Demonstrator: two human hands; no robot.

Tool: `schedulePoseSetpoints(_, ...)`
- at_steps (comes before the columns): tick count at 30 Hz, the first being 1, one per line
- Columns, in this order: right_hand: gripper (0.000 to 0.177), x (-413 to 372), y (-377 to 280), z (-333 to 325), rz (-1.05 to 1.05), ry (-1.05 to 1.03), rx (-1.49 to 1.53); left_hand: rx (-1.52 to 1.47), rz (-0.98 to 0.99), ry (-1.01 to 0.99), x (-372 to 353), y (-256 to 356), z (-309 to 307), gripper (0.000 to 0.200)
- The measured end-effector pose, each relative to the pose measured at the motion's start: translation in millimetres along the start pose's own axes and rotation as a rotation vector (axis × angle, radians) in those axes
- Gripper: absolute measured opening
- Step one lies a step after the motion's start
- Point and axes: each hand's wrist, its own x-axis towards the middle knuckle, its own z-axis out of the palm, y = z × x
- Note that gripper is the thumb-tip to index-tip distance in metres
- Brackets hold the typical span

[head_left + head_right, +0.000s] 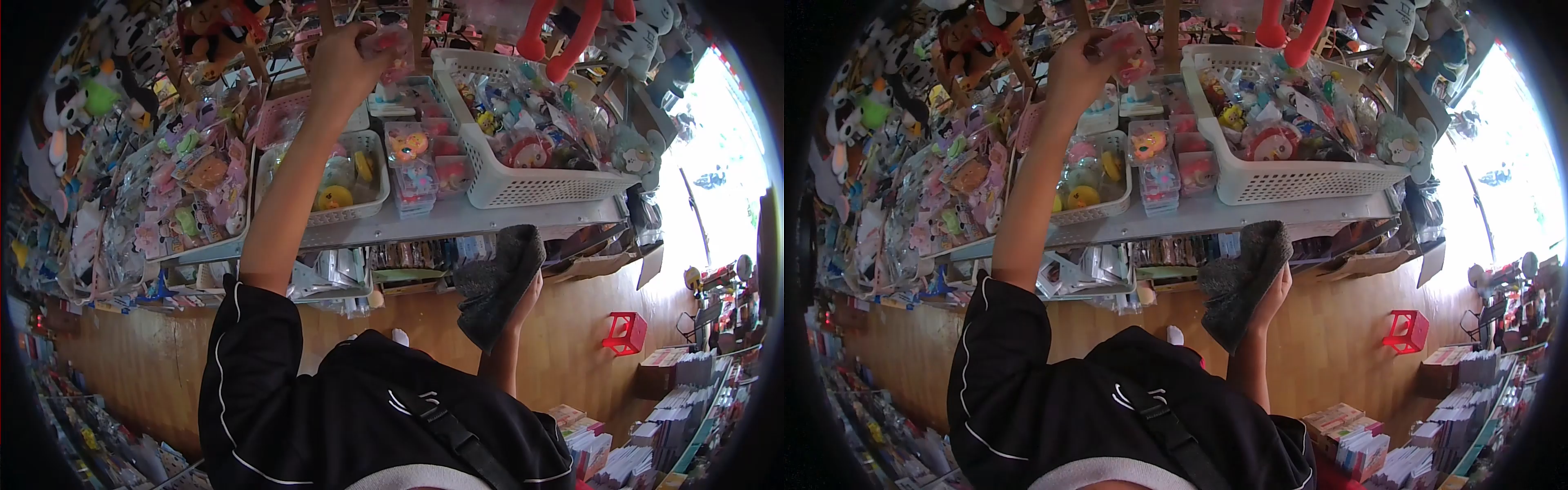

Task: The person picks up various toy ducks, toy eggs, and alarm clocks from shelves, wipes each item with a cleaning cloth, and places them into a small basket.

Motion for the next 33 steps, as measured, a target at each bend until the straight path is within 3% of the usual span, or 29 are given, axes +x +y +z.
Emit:
schedulePoseSetpoints(2, 0.029, 4, -2, -2, 0.031, 0.002, 0.029, 0.033, -0.091, -0.133, 3, -3, 3, 0.046)
schedulePoseSetpoints(6, 0.03, 5, 1, -8, 0.095, 0.007, 0.133, 0.106, -0.069, -0.193, -9, -15, 17, 0.046)
schedulePoseSetpoints(9, 0.031, 11, 15, -18, 0.024, -0.07, -0.005, 0.179, -0.008, -0.233, -19, -24, 21, 0.047)
schedulePoseSetpoints(12, 0.031, 12, 23, -19, 0.176, -0.068, 0.118, 0.269, 0.018, -0.315, -27, -34, 21, 0.051)
schedulePoseSetpoints(15, 0.032, 11, 25, -19, 0.218, 0.002, 0.143, 0.184, 0.15, -0.162, -37, -5, -2, 0.053)
schedulePoseSetpoints(17, 0.034, 10, 19, -12, 0.244, -0.019, 0.125, 0.119, 0.403, -0.337, -52, 19, -17, 0.055)
schedulePoseSetpoints(18, 0.034, 10, 24, -13, 0.247, -0.02, 0.121, 0.119, 0.398, -0.339, -58, 19, -13, 0.055)
schedulePoseSetpoints(20, 0.036, 9, 39, -16, 0.228, 0.07, 0.092, 0.178, 0.492, -0.579, -75, 16, -3, 0.052)
schedulePoseSetpoints(21, 0.036, 7, 35, -15, 0.23, 0.061, 0.088, 0.182, 0.484, -0.576, -79, 16, -3, 0.052)
schedulePoseSetpoints(23, 0.038, 4, 24, -8, 0.111, -0.066, -0.124, 0.105, 0.321, -0.735, -79, 15, -5, 0.048)
schedulePoseSetpoints(25, 0.038, 2, 25, -7, 0.094, -0.072, -0.166, 0.08, 0.349, -0.652, -82, 14, -9, 0.047)
schedulePoseSetpoints(27, 0.037, 2, 27, -11, 0.08, -0.072, -0.219, -0.466, -0.013, -0.611, -84, 13, -13, 0.041)
schedulePoseSetpoints(28, 0.035, 4, 31, -13, 0.037, -0.057, -0.273, -0.466, -0.015, -0.608, -89, 17, -16, 0.041)
schedulePoseSetpoints(30, 0.034, 2, 27, -4, -0.006, -0.047, -0.325, -1.094, -0.706, -0.39, -106, 30, -25, 0.034)
schedulePoseSetpoints(32, 0.031, -10, 8, 23, 0.1, -0.093, 0.342, -1.094, -0.782, -0.356, -124, 41, -31, 0.034)
schedulePoseSetpoints(33, 0.031, -13, 13, 26, 0.105, -0.098, 0.34, -1.094, -0.857, -0.324, -134, 47, -34, 0.034)
